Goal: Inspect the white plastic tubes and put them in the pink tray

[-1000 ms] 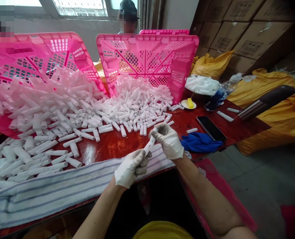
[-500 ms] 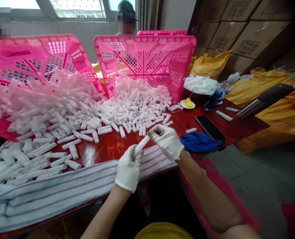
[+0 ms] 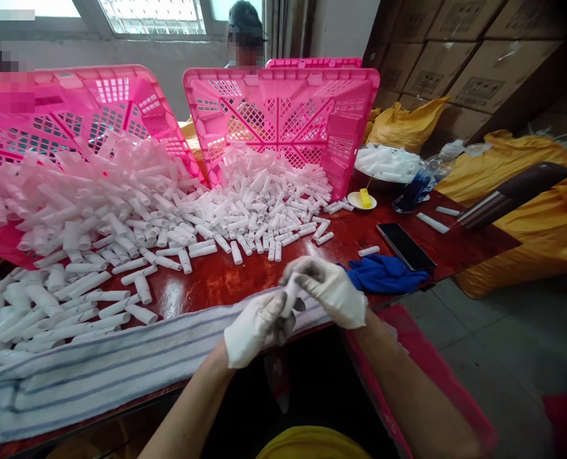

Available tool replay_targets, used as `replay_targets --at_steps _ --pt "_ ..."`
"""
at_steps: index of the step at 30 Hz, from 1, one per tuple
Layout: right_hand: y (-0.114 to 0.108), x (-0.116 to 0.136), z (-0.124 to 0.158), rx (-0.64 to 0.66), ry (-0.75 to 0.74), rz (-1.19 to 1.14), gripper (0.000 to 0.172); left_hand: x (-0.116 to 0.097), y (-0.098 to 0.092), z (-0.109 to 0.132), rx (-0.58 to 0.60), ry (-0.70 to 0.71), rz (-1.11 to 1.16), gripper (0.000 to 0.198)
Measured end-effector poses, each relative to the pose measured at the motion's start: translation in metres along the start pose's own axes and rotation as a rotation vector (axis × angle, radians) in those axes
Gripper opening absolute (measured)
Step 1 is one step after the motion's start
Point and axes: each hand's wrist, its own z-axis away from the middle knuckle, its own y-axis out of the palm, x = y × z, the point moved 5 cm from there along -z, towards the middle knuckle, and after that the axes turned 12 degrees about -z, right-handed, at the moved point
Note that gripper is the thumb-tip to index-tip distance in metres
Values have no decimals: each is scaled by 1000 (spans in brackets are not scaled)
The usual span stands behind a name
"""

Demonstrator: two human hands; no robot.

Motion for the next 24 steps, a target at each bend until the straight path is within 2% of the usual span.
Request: replay_targets --at_steps 2,3,4,5,6,7,8,9,10,12,14,16,20,22,24 --pt "-45 4 22 -243 66 259 19 0 -43 -7 -315 60 -467 36" --pt "-71 7 33 -351 117 430 20 -2 -73 -9 -530 64 -687 34" --pt "-94 5 41 -390 249 639 22 -3 -102 -12 -684 49 -910 35" --pt "-116 2 48 -414 416 822 25 -4 -128 -16 -771 16 -1127 37" --pt "-132 -1 49 -420 536 966 28 -4 -153 -20 -832 -42 -1311 38" --pt "-142 -3 44 -426 572 1074 30 -3 -172 -25 -828 -110 -1450 38" --pt "-145 -4 32 -431 526 1145 30 -1 -186 -30 -806 -180 -1540 38" --pt "-142 -4 15 -434 382 1170 29 0 -193 -33 -762 -220 -1613 39" --pt "-135 -8 -6 -397 263 1180 28 2 -193 -35 -704 -232 -1661 41" --pt "-122 -22 -46 -288 117 1251 27 7 -178 -35 -595 -200 -1733 46" --pt "-118 -43 -79 -166 74 1305 23 12 -155 -32 -521 -158 -1807 49" --pt "-122 -61 -96 -89 49 1301 21 16 -135 -27 -489 -146 -1880 47" --pt "-131 -69 -92 -83 -15 1141 36 16 -107 -23 -489 -86 -1928 44" --pt "-130 -67 -84 -96 -39 1094 45 17 -96 -23 -411 -12 -1911 42" --pt "-125 -64 -78 -93 -59 1084 42 19 -89 -21 -295 70 -1868 42"
